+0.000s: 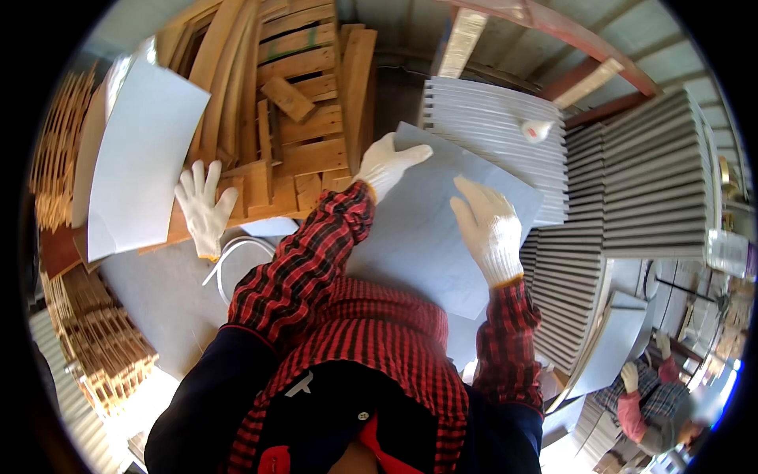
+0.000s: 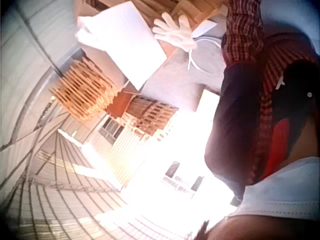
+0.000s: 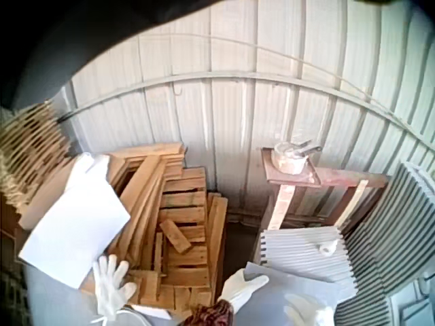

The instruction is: The person handles gray rectangular panels, applies glue to edges, and joins them with a wooden spacer. They then place the assembled unit on a stack and later apply tape to the edges of a panel with a coworker's assistance.

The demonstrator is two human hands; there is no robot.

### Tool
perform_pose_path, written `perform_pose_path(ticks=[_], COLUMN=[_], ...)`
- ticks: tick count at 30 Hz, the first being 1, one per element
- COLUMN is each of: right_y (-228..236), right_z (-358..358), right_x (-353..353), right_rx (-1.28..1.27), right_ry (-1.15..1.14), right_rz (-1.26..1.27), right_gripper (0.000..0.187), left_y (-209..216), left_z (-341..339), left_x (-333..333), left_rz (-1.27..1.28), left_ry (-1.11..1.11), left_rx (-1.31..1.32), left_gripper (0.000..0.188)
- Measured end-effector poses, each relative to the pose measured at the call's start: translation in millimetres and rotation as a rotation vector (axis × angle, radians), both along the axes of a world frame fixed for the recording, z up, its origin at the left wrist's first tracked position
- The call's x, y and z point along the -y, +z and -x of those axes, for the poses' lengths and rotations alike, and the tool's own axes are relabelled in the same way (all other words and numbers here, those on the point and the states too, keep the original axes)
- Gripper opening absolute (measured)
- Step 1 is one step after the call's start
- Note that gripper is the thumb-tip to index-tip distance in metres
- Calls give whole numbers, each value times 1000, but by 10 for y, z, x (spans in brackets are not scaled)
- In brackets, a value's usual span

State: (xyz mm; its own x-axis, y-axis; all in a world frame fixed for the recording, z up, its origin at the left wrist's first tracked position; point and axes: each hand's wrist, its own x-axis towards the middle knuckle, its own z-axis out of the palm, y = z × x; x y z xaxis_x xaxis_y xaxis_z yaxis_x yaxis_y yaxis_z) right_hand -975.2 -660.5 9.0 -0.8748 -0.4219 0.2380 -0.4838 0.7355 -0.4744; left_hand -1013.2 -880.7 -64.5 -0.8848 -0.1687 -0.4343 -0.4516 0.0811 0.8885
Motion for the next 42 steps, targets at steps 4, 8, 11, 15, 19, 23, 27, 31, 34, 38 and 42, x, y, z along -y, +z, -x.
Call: perform_pose_path(ticks=[4,8,11,15,19,23,27,31,34,38,42], right_y=[327,421,56,-465,-1290,-2071,-2755,-3166,-2513,-1464,-669], right_z=[-54,326,565,492,100,-283,-423,-454,-603,-996,-1008], right_x=[647,1552,2001,2602,2845,2899,2946,2947,3138,3366,3455], right_rx=[191,44,101,406,307,-169,-206,-284,-185,461,677], right_ry=[286,822,1158,1537,1859,1937,1882,1936,1903,1909,1789], right_rz=[189,43,-221,-849,-864,-401,-430,-416,-507,-525,-389], right_gripper=[23,25,25,37,37,32,15,21,56,86,66], left_y=[51,203,514,851,689,732,483,160,24,94,237], left_z=[-39,-302,-828,-1572,-1760,-1652,-1024,-303,-52,-59,-106], left_x=[19,580,1548,2480,2676,2567,1575,381,86,125,44], left_rz=[98,447,964,1357,1402,1217,555,-26,-148,-107,-10], left_ry=[-36,-48,-33,-18,85,105,113,23,-16,-88,-27], left_rx=[20,-4,-218,-342,-494,-417,-309,35,168,174,202], left_gripper=[60,68,64,59,54,55,56,57,62,69,72])
